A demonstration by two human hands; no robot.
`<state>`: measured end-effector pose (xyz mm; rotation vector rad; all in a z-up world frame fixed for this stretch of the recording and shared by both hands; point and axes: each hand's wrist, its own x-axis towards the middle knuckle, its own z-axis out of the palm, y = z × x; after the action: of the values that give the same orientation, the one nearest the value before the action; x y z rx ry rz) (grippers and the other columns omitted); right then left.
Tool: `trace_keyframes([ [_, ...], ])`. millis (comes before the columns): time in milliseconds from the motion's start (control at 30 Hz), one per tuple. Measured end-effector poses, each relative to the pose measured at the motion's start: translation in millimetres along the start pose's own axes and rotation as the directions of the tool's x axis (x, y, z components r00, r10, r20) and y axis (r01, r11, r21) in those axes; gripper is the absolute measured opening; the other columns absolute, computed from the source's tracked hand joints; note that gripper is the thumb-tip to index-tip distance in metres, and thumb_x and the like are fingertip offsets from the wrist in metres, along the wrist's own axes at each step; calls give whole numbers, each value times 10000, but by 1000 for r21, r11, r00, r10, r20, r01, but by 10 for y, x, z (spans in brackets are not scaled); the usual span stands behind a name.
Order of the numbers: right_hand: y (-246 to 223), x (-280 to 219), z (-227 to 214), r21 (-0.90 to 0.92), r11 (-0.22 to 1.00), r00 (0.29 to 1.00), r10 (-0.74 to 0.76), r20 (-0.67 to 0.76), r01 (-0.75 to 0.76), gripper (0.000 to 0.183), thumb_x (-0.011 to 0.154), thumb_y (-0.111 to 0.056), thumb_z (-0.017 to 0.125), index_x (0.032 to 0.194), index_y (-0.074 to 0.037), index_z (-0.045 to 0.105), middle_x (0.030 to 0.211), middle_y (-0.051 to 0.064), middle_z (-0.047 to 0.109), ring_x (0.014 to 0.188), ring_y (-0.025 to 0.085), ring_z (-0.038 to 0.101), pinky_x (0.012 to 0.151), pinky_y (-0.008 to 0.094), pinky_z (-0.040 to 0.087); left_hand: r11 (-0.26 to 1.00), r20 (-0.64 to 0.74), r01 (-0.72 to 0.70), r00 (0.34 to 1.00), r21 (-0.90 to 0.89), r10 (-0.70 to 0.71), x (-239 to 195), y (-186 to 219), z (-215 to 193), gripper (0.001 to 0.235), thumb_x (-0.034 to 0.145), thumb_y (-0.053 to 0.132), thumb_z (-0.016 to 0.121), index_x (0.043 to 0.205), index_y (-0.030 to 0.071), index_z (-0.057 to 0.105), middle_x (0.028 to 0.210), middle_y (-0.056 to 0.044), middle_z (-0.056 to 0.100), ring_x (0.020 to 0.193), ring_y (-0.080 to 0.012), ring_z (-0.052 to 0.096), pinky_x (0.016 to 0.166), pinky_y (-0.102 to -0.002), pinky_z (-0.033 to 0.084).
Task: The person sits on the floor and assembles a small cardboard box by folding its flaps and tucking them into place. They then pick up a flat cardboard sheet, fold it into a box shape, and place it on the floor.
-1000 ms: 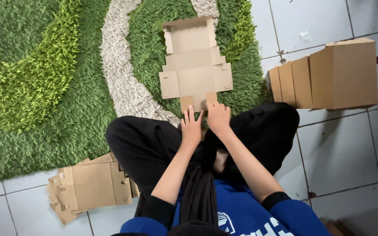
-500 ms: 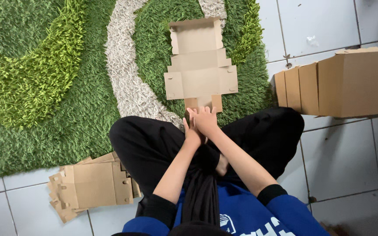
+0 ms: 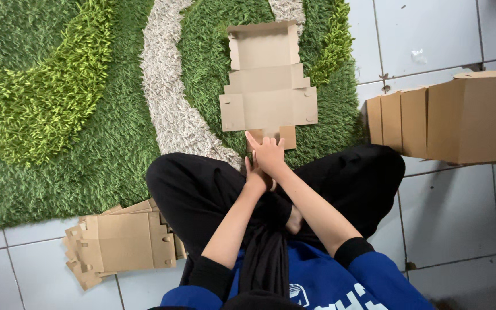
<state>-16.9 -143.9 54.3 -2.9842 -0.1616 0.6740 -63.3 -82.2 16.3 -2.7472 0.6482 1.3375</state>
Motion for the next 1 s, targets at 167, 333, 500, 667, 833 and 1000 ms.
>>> trace_keyframes([
  [167,-51,110,-8,-41,999,1000,4,31,-2,781,880,-301,563,1500,-414,102,959,137,616,943,324,595,911,592,292,999,-73,-16,997,38,19,-30,-40,13,655,888,381,445,1480,144,293,1568,-92,182,1443,-402,-44,1096,-645,-135],
  [333,-65,69,-100,-37,999,998,-2,64,4,780,892,-294,567,1512,-381,102,1004,171,624,993,332,588,942,601,261,999,-76,-30,997,40,33,-154,-14,-174,610,898,362,435,1457,137,339,1545,-94,256,1436,-416,21,1075,-683,-133],
  [500,5,-30,-147,11,998,996,-62,64,61,715,871,-229,562,1468,-366,193,1002,151,617,968,320,609,905,560,311,999,-190,-45,981,16,47,-210,-15,-203,637,868,381,455,1451,149,349,1531,-128,261,1425,-445,49,1093,-667,-65],
  [667,142,-152,-199,54,992,991,-119,54,116,668,851,-170,557,1428,-352,275,1000,132,610,945,309,628,872,523,356,998,-286,-37,958,-58,19,-729,85,-656,554,921,322,421,1436,120,385,1444,-98,406,1379,-395,248,1120,-544,92],
  [833,207,-384,-222,90,984,986,-160,38,156,633,832,-110,552,1389,-339,356,998,114,604,922,298,647,838,485,400,980,-308,-48,945,193,108,-317,39,-182,523,968,303,382,1441,81,369,1478,-191,359,1369,-438,290,1097,-602,119],
  [1000,310,-736,-221,142,965,974,-226,19,221,609,806,-32,546,1336,-321,465,996,89,595,892,284,673,793,436,460,995,-338,-84,939,-50,62,271,-69,366,891,829,233,606,1478,-40,60,1530,-311,51,1393,-477,180,1127,-523,188],
])
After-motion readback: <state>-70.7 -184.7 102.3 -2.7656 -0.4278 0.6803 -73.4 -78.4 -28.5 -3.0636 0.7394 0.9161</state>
